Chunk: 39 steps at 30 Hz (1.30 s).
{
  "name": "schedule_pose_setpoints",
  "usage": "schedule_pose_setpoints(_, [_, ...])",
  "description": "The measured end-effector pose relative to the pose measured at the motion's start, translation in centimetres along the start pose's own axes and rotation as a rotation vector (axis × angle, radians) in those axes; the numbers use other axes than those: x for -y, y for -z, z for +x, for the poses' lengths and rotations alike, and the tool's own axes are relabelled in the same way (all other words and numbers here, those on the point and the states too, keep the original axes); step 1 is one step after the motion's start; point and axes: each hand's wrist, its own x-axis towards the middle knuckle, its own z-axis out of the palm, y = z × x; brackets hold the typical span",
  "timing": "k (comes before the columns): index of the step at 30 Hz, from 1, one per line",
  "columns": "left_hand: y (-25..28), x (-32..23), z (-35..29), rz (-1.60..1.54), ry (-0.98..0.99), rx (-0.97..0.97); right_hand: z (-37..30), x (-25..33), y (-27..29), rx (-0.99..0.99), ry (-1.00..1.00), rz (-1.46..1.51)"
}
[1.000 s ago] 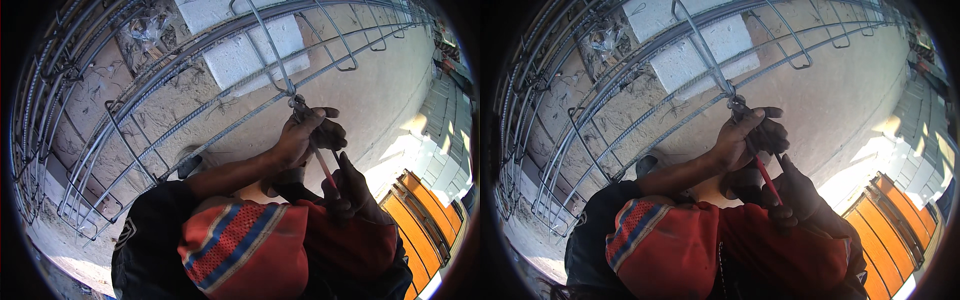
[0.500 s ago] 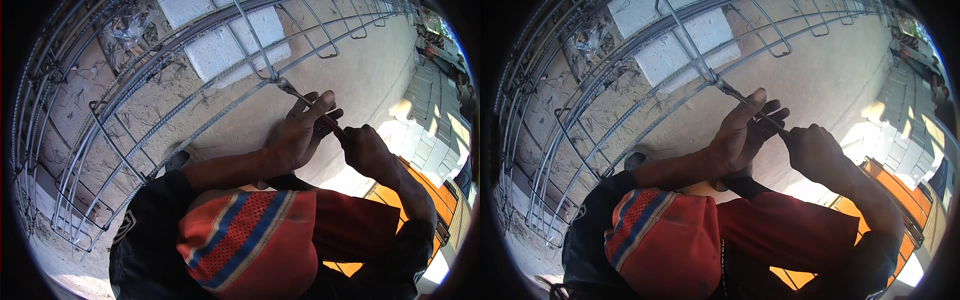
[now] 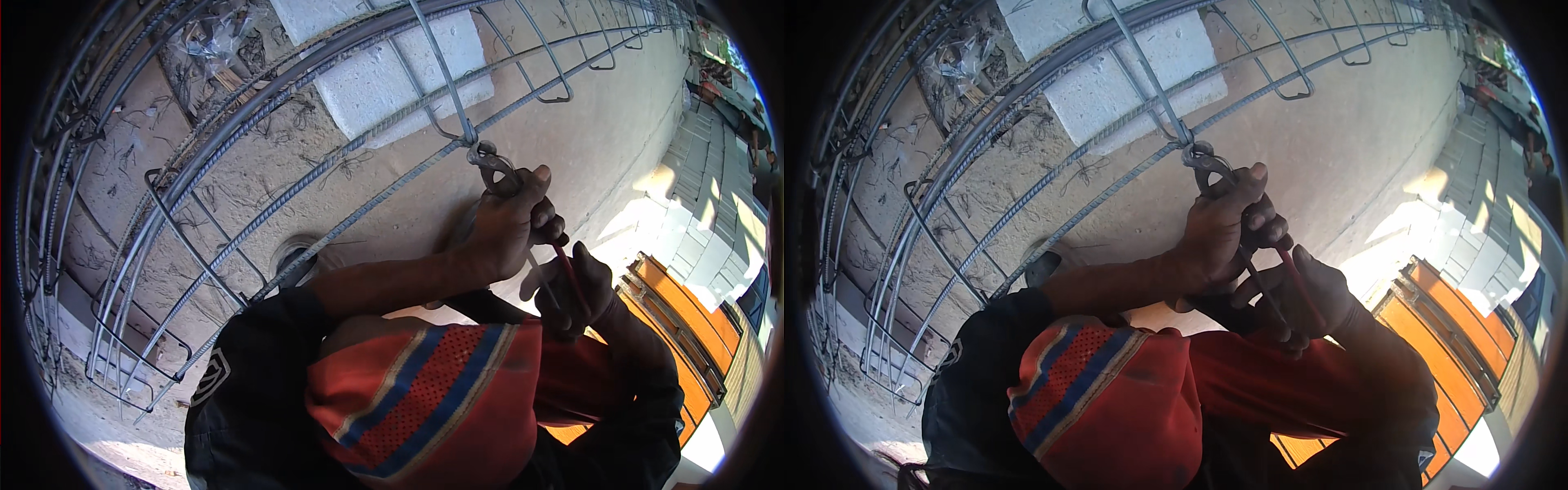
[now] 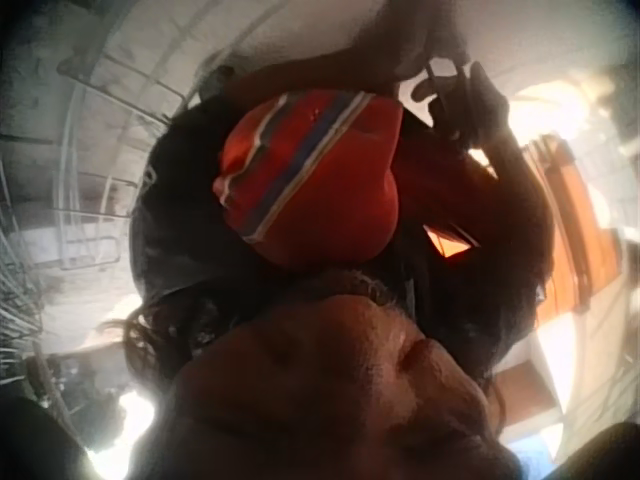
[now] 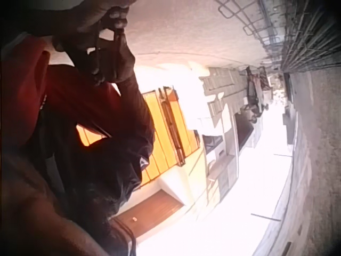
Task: The person secures steel rebar components together by hand-tying wire around the intersections, using pliers to twist and cut the wire to form a structural cage.
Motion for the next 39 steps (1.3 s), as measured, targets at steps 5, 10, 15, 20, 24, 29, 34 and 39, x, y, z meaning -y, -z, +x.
schedule_pose_setpoints(5, [1.6,-0.6,-0.3,0.058,-0.017,0.120,1.0,1.8,-4.7,-0.361,-0.214,-0.103])
schedule_pose_setpoints(10, [0.0,0.3,0.0,0.077,-0.116,-0.080,0.5,2.6,-3.9,-0.858,0.211,-1.654])
schedule_pose_setpoints(15, [-0.1,-0.1,2.0,-0.159,0.015,0.045,0.3,1.7,-4.8,-1.173,0.755,-2.335])
schedule_pose_setpoints(20, [1.4,-0.5,2.3,-0.142,0.084,0.152,-1.6,2.7,-4.2,-0.614,0.442,-1.449])
schedule_pose_setpoints(24, [1.5,-1.1,3.6,-0.231,0.025,0.501,-1.6,2.8,-2.9,-0.105,-0.083,-0.372])
schedule_pose_setpoints(29, [2.2,-0.7,3.4,-0.144,0.106,0.534,0.0,0.0,-3.3,-0.253,0.142,-0.195])
schedule_pose_setpoints(34, [2.4,0.7,3.2,0.267,-0.106,0.142,-0.7,1.3,-1.2,-0.476,0.199,-0.673])
schedule_pose_setpoints(39, [3.4,-0.1,2.2,0.151,-0.200,0.087,-1.4,2.1,0.2,-0.332,0.407,-1.306])
